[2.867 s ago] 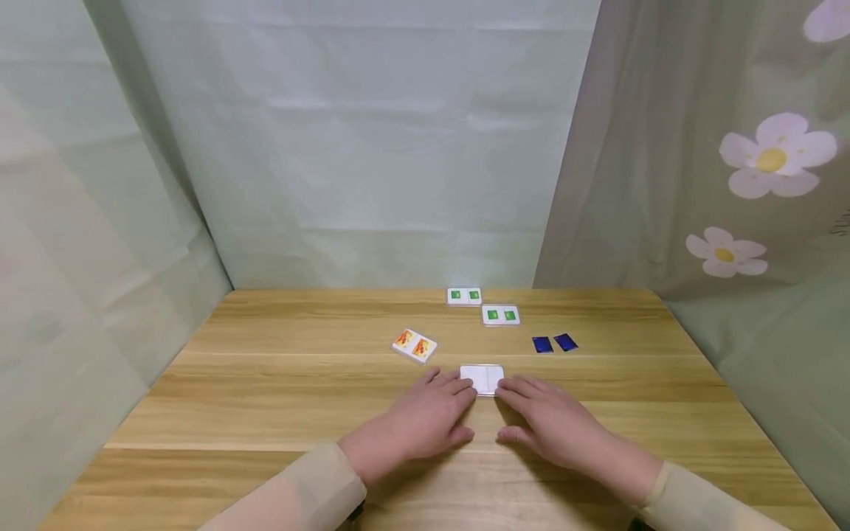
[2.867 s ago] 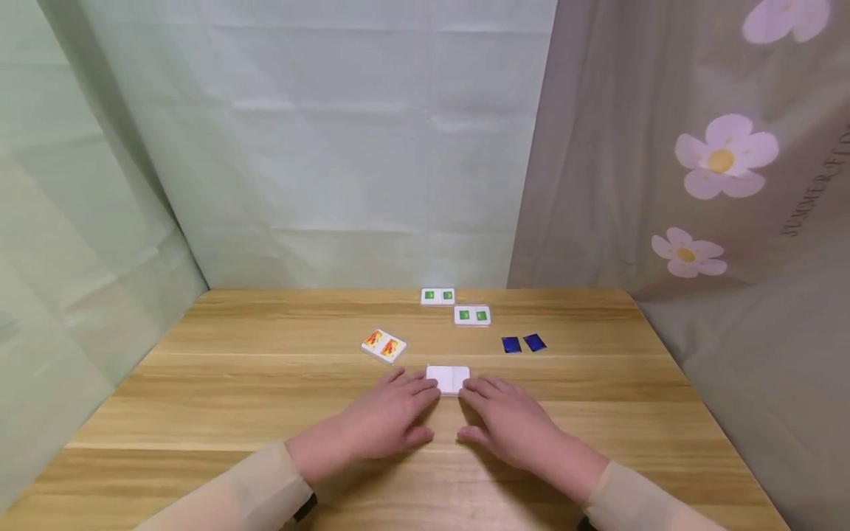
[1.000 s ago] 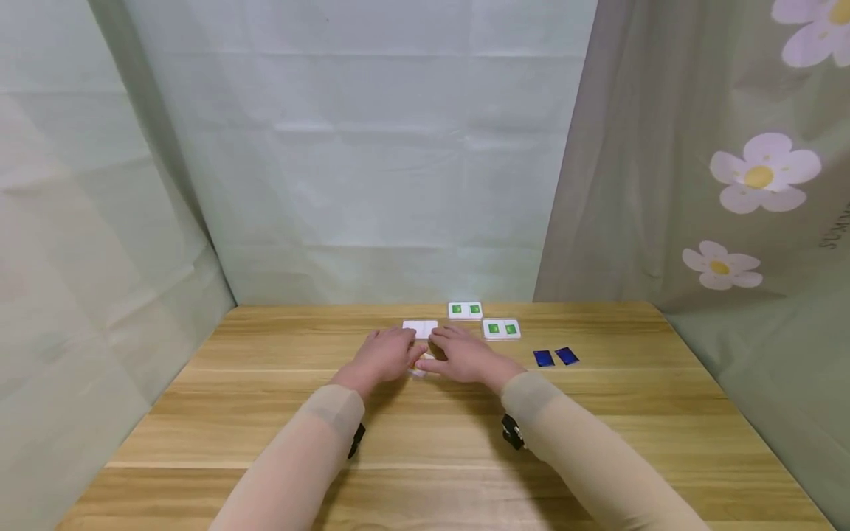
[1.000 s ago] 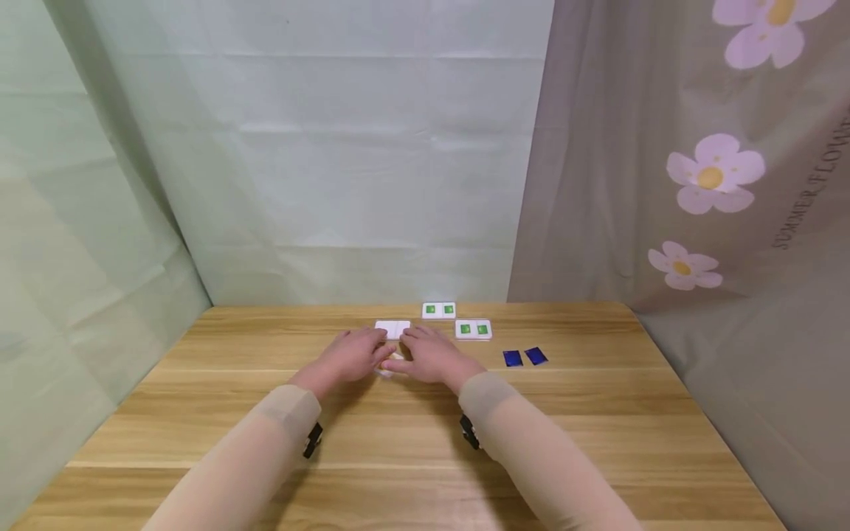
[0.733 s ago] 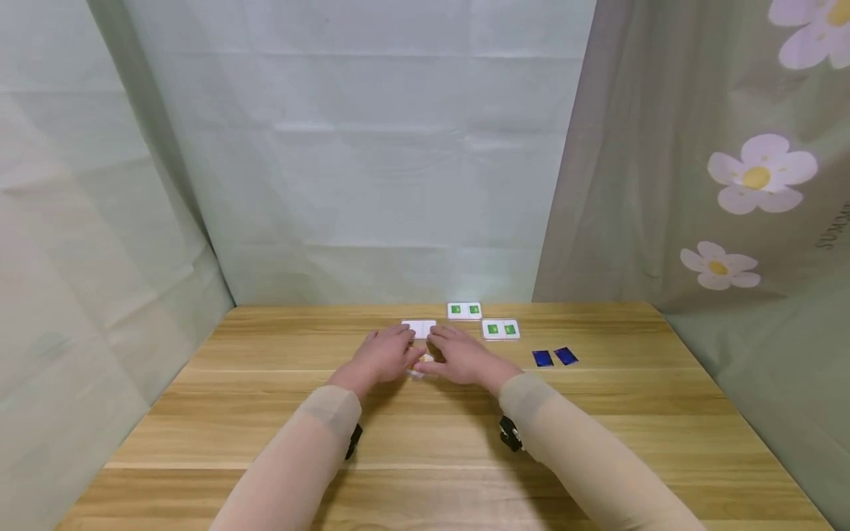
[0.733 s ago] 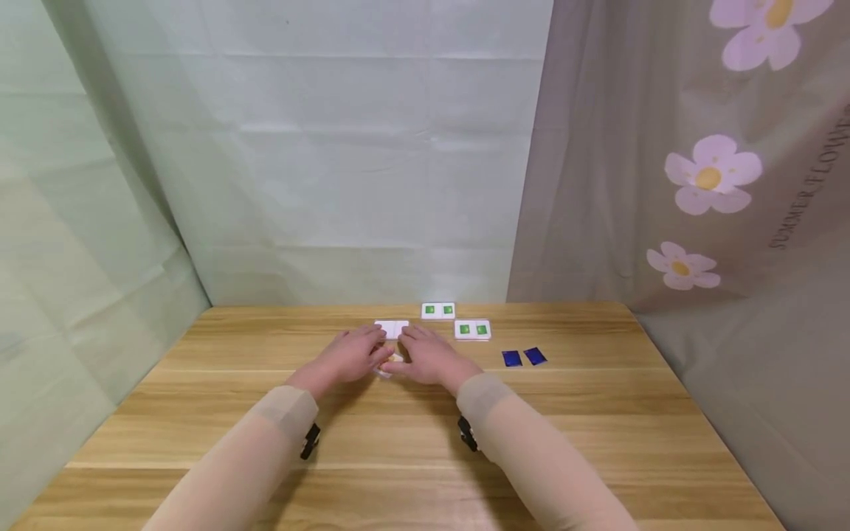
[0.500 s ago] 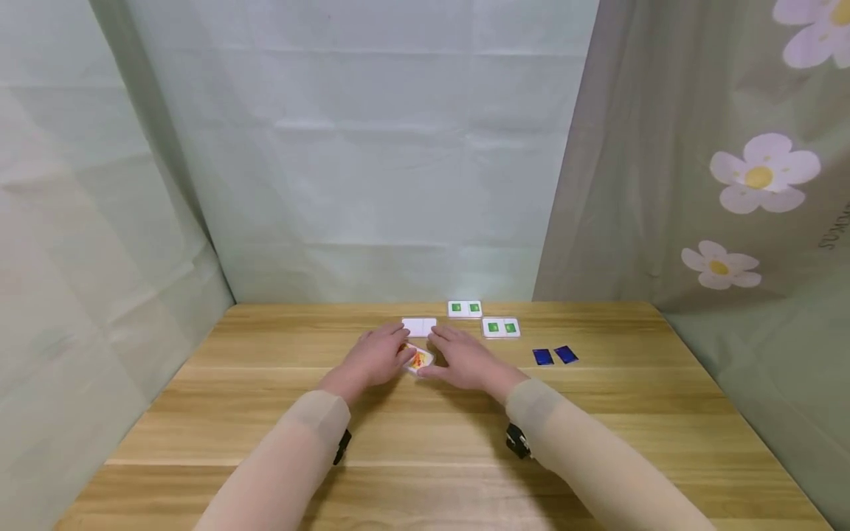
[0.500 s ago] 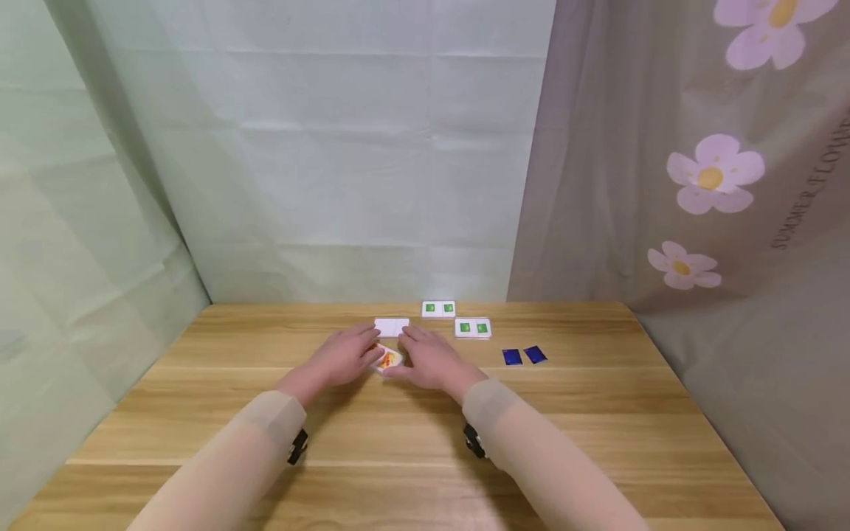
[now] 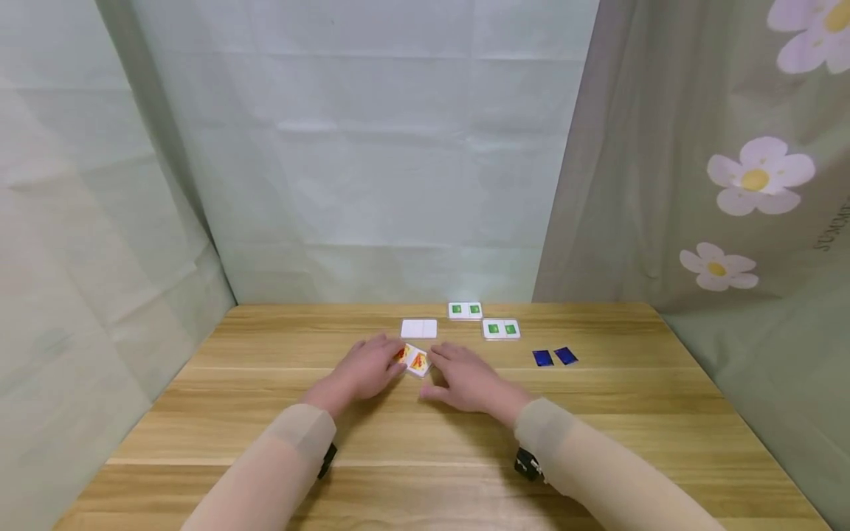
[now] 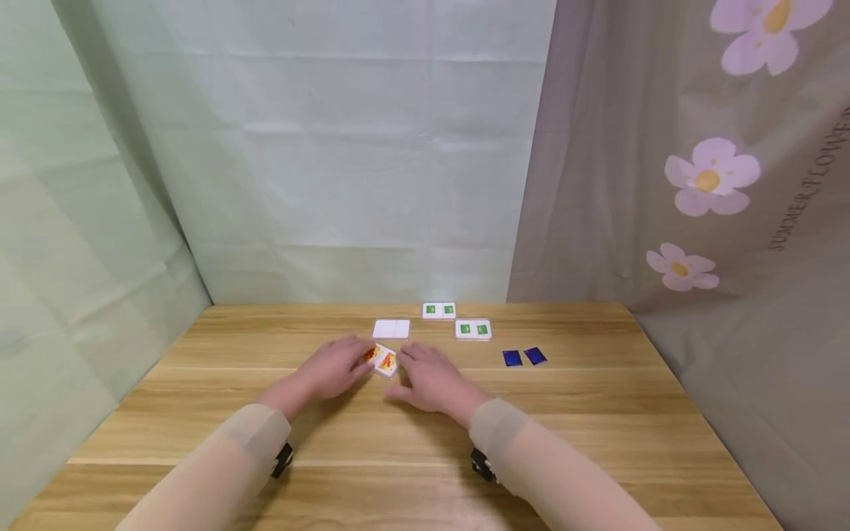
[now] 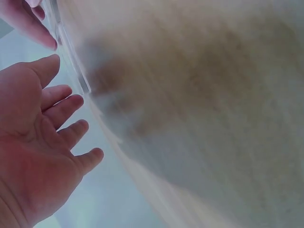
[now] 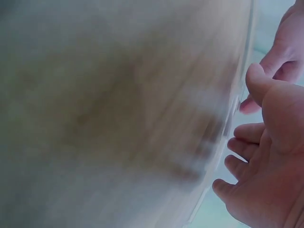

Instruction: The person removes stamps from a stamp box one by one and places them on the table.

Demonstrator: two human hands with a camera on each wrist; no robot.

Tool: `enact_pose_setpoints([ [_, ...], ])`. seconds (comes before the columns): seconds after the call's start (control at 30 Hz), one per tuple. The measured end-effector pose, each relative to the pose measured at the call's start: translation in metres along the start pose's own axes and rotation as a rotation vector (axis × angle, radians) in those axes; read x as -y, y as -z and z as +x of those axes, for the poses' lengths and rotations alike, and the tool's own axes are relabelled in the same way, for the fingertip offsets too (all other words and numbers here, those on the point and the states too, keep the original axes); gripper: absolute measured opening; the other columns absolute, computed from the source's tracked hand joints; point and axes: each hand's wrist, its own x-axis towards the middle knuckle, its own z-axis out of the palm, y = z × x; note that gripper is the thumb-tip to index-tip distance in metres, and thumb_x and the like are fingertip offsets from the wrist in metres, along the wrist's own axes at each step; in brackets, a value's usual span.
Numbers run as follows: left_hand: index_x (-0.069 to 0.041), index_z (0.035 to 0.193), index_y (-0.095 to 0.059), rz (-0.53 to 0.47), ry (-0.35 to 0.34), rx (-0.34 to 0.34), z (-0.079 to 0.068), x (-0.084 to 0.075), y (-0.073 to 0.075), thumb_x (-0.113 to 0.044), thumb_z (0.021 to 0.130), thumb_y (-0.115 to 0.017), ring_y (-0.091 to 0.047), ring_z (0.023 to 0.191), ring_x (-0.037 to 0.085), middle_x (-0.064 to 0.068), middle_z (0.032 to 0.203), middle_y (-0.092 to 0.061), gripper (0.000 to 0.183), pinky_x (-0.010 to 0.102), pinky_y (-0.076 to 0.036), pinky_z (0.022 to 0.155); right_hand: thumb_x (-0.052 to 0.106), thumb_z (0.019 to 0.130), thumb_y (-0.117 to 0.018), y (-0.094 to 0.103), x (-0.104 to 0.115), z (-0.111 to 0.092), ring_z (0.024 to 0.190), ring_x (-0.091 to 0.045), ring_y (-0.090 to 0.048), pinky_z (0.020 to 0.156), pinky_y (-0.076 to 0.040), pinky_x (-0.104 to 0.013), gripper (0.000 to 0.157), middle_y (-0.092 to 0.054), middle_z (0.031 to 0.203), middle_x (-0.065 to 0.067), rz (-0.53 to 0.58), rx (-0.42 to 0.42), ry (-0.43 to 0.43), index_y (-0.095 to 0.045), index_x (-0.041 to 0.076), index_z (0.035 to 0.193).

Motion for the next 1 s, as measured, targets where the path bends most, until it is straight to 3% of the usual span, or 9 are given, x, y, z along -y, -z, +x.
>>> enact_pose_setpoints([
  [0.23,-0.007,0.146,-0.051,-0.021,0.024,0.017,-0.005,0.003,-0.002,-0.033,0.103,-0.059,-0.033,0.144,0.038,0.012,0.148,-0.051,0.05,0.064,-0.022,0.113,0.066,0.094,-0.054,-0.002,0.005,-0.008,0.149,-0.033,-0.026,0.119,-0.021,-0.049,0.084,-0.036,0.159,-0.012,-0.019,0.032,0.0,-0.042,0.007,0.153],
  [0.57,-0.008,0.146,-0.051,0.021,-0.008,0.041,-0.013,0.0,0.001,-0.037,0.102,-0.059,-0.035,0.144,0.036,0.01,0.149,-0.051,0.053,0.064,-0.023,0.113,0.063,0.096,-0.054,0.0,0.006,-0.014,0.149,-0.035,-0.026,0.118,-0.022,-0.051,0.082,-0.035,0.159,-0.013,-0.03,0.03,0.013,-0.042,0.006,0.153],
  [1.0,-0.004,0.142,-0.056,0.095,-0.097,0.068,-0.032,-0.023,0.003,-0.038,0.1,-0.062,-0.033,0.144,0.037,0.014,0.153,-0.044,0.054,0.062,-0.027,0.112,0.06,0.096,-0.057,0.002,0.0,-0.032,0.147,-0.033,-0.029,0.118,-0.024,-0.048,0.076,-0.039,0.157,-0.013,-0.034,0.024,0.037,-0.047,0.007,0.15],
])
